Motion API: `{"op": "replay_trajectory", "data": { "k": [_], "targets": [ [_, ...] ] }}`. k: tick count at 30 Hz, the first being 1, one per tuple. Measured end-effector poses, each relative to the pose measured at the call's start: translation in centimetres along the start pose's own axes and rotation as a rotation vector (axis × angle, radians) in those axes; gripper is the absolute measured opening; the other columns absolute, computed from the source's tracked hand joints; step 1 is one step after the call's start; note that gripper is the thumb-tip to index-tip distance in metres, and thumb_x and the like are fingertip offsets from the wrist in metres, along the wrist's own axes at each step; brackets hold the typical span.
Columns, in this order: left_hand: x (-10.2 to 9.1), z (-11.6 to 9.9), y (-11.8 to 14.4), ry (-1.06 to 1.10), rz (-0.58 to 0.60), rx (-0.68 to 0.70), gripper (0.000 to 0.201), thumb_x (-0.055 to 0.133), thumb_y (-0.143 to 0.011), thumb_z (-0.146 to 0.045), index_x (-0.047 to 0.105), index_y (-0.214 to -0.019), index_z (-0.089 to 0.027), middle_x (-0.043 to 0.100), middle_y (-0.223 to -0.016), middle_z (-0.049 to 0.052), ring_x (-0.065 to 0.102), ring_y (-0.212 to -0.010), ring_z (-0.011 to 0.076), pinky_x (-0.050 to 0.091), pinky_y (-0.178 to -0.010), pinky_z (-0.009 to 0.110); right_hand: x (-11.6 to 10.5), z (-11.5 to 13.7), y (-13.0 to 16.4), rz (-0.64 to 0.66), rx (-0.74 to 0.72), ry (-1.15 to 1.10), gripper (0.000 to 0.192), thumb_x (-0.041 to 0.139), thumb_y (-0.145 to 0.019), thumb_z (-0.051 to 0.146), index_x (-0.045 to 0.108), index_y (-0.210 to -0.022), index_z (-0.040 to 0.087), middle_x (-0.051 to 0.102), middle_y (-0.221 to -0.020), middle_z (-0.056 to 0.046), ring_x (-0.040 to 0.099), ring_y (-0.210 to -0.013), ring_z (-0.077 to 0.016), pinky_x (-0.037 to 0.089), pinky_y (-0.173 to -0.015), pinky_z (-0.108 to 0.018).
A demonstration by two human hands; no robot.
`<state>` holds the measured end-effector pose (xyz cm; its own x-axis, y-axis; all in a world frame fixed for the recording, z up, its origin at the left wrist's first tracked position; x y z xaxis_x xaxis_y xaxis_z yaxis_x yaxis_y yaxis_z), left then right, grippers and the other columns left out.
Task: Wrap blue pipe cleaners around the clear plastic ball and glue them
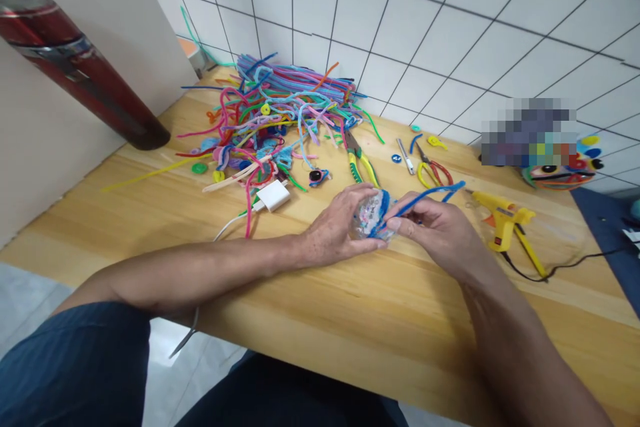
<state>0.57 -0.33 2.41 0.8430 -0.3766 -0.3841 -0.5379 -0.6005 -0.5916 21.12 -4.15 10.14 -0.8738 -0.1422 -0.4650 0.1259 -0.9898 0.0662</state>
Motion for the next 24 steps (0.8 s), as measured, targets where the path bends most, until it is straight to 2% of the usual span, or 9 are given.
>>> {"op": "replay_trajectory", "data": {
  "k": [10, 18, 24],
  "targets": [
    [0.0, 0.1, 0.0, -0.006, 0.0, 0.025, 0.085, 0.08, -0.093, -0.057, 0.035, -0.158, -0.025, 0.053, -0.156, 0.022, 0.05, -0.154, 0.0383, 0.047, -0.126, 0.062, 0.2, 0.3, 0.1, -0.019, -0.07, 0.144, 0.036, 0.079, -0.087, 0.058, 0.079, -0.084, 0.022, 0.072, -0.082, -0.005, 0.062, -0.073, -0.0188, 0.049, -0.065, -0.033],
    [-0.2, 0.0, 0.0, 0.009, 0.001, 0.005, 0.085, 0.08, -0.092, -0.057, 0.036, -0.158, -0.025, 0.054, -0.155, 0.021, 0.05, -0.153, 0.0379, 0.046, -0.127, 0.062, 0.8, 1.1, 0.2, -0.135, -0.195, 0.305, 0.021, 0.076, -0.091, 0.041, 0.081, -0.087, 0.022, 0.073, -0.078, -0.004, 0.061, -0.067, -0.0173, 0.048, -0.064, -0.033],
    [-0.6, -0.4, 0.0, 0.053, 0.02, -0.028, 0.066, 0.067, -0.1, -0.043, 0.038, -0.156, -0.023, 0.052, -0.156, 0.019, 0.05, -0.152, 0.0357, 0.044, -0.128, 0.06, 1.0, 1.3, 0.3, -0.169, -0.209, 0.342, 0.011, 0.076, -0.088, 0.032, 0.079, -0.084, 0.022, 0.072, -0.076, -0.003, 0.061, -0.067, -0.0174, 0.048, -0.064, -0.032]
  ]
}}
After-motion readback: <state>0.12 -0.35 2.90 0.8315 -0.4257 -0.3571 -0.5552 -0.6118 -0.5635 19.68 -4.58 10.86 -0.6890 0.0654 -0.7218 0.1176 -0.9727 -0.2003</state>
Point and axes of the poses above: each hand's wrist, its own y-axis away from the middle knuckle, its own x-axis out of the palm, z = x × y, the point moved 2 cm from there along -y, towards the middle knuckle
